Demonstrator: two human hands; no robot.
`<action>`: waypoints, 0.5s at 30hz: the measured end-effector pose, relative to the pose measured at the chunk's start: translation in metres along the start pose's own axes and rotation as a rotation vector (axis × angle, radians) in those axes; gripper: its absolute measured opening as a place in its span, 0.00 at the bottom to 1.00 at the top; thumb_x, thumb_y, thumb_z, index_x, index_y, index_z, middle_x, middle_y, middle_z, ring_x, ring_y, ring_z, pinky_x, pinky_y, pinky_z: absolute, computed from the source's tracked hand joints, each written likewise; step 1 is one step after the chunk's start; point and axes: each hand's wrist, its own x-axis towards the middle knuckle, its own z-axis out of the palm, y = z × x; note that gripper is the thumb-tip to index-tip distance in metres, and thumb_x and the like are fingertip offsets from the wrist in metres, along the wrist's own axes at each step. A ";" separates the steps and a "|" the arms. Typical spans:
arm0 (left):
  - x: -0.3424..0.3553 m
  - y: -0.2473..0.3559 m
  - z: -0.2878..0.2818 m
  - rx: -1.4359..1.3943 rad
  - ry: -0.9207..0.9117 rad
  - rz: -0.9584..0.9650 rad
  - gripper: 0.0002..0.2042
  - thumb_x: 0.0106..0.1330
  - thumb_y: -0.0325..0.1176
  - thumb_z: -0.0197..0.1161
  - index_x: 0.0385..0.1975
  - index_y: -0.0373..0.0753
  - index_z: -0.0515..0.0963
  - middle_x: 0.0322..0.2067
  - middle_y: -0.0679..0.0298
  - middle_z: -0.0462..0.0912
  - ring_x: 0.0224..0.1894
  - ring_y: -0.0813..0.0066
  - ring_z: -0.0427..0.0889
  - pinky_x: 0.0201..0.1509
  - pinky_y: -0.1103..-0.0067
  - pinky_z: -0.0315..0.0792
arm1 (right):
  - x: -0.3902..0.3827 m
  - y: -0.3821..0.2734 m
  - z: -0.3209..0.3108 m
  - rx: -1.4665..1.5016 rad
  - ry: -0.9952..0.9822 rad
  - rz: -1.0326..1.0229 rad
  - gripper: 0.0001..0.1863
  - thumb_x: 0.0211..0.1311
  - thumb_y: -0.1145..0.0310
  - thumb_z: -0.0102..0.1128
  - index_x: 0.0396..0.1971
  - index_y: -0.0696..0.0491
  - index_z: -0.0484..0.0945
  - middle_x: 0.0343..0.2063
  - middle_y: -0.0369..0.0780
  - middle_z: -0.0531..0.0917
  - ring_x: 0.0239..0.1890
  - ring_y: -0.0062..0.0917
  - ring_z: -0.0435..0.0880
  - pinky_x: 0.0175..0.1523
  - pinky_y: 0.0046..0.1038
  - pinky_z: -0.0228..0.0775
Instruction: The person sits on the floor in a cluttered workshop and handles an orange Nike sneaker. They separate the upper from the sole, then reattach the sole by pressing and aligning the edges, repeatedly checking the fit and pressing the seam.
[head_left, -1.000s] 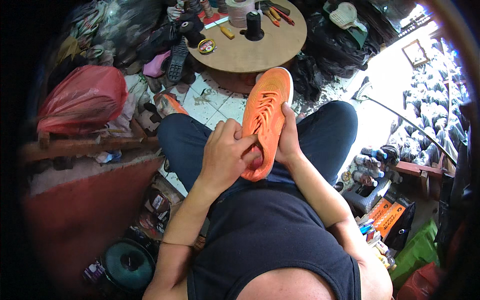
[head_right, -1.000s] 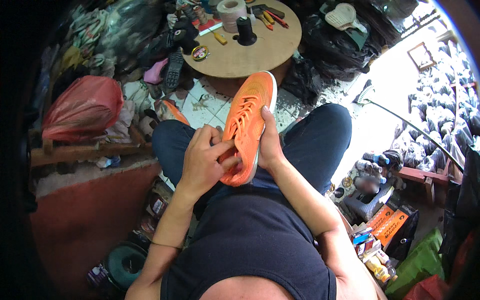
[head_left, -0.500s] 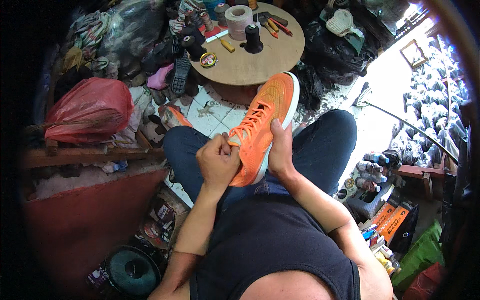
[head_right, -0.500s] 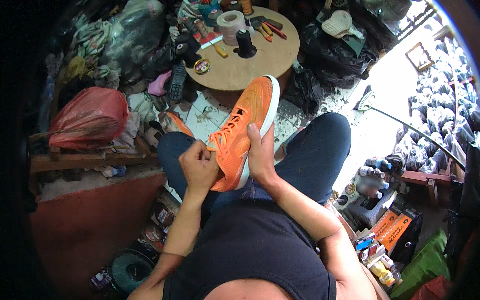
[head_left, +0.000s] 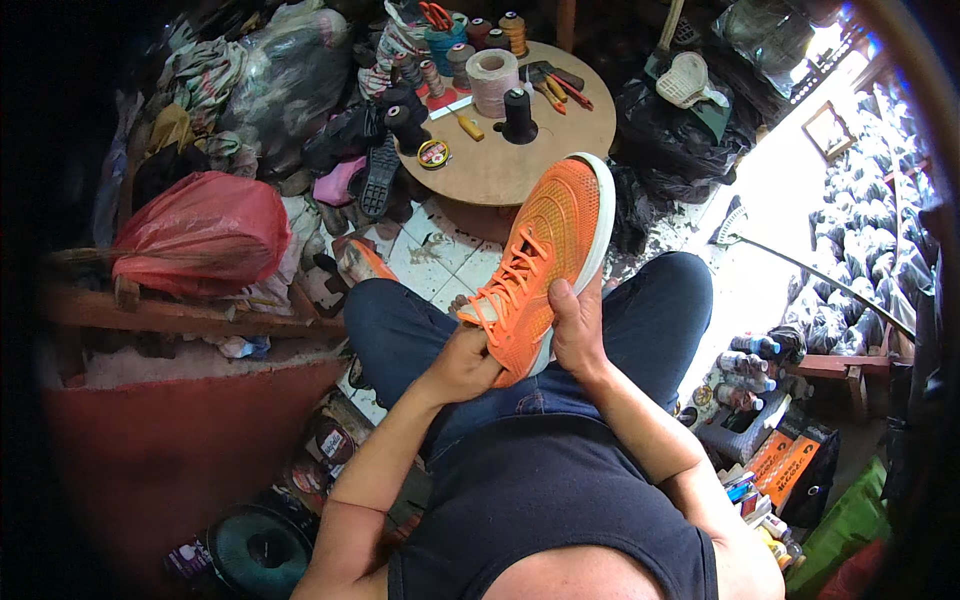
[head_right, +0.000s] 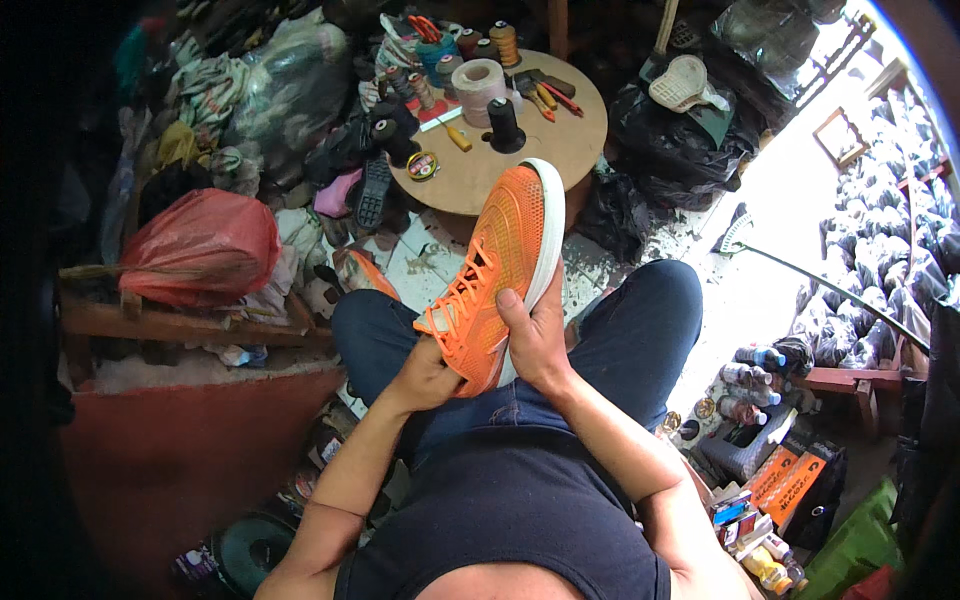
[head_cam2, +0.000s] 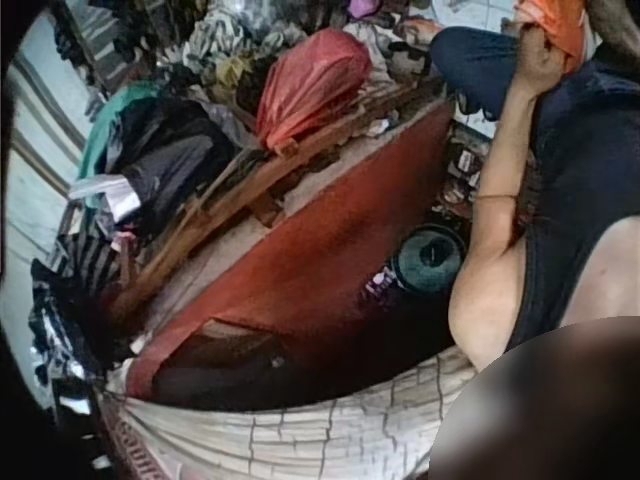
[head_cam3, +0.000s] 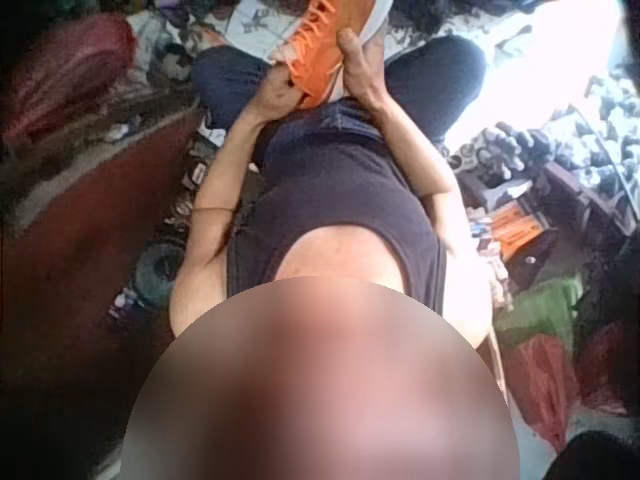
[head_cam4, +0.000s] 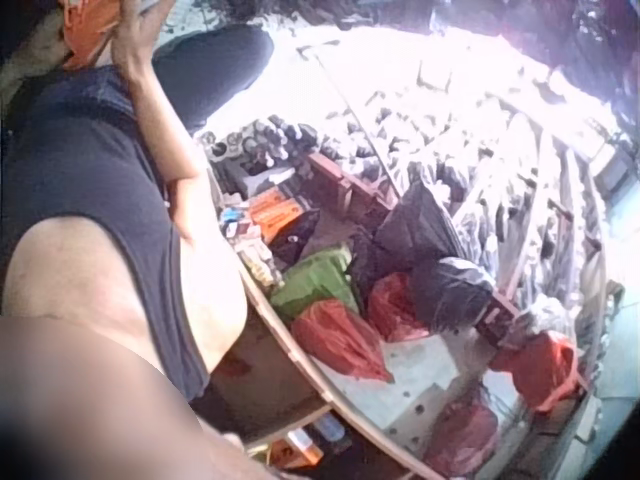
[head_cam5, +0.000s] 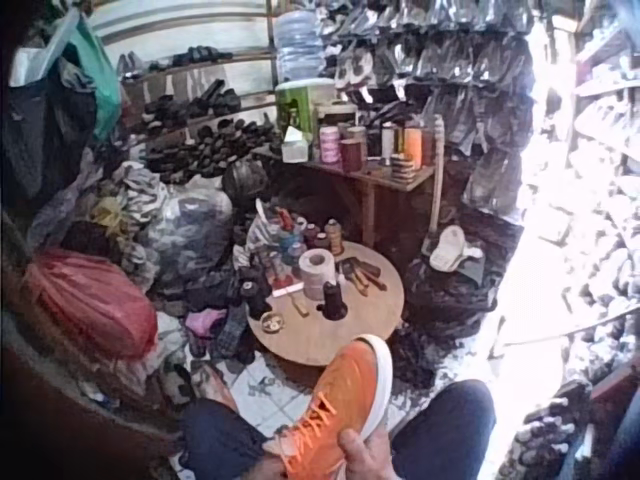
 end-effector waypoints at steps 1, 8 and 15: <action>0.004 0.001 -0.003 0.177 -0.034 0.117 0.23 0.78 0.32 0.60 0.71 0.35 0.74 0.69 0.54 0.78 0.71 0.57 0.77 0.75 0.64 0.69 | 0.000 -0.002 -0.002 -0.003 -0.002 -0.007 0.43 0.78 0.61 0.60 0.81 0.55 0.46 0.72 0.47 0.69 0.73 0.33 0.70 0.77 0.38 0.61; 0.028 0.002 -0.001 0.530 -0.135 0.146 0.24 0.70 0.35 0.65 0.66 0.37 0.77 0.65 0.48 0.80 0.67 0.46 0.77 0.73 0.59 0.69 | -0.004 -0.005 0.003 -0.070 -0.023 -0.091 0.45 0.77 0.58 0.61 0.82 0.57 0.45 0.74 0.48 0.67 0.76 0.34 0.67 0.79 0.38 0.57; 0.064 -0.032 0.014 0.444 -0.016 0.257 0.35 0.73 0.43 0.68 0.77 0.40 0.64 0.77 0.52 0.64 0.79 0.56 0.64 0.82 0.61 0.59 | -0.002 -0.004 0.008 -0.076 0.016 -0.057 0.47 0.76 0.53 0.60 0.82 0.59 0.46 0.75 0.49 0.65 0.77 0.35 0.64 0.80 0.38 0.53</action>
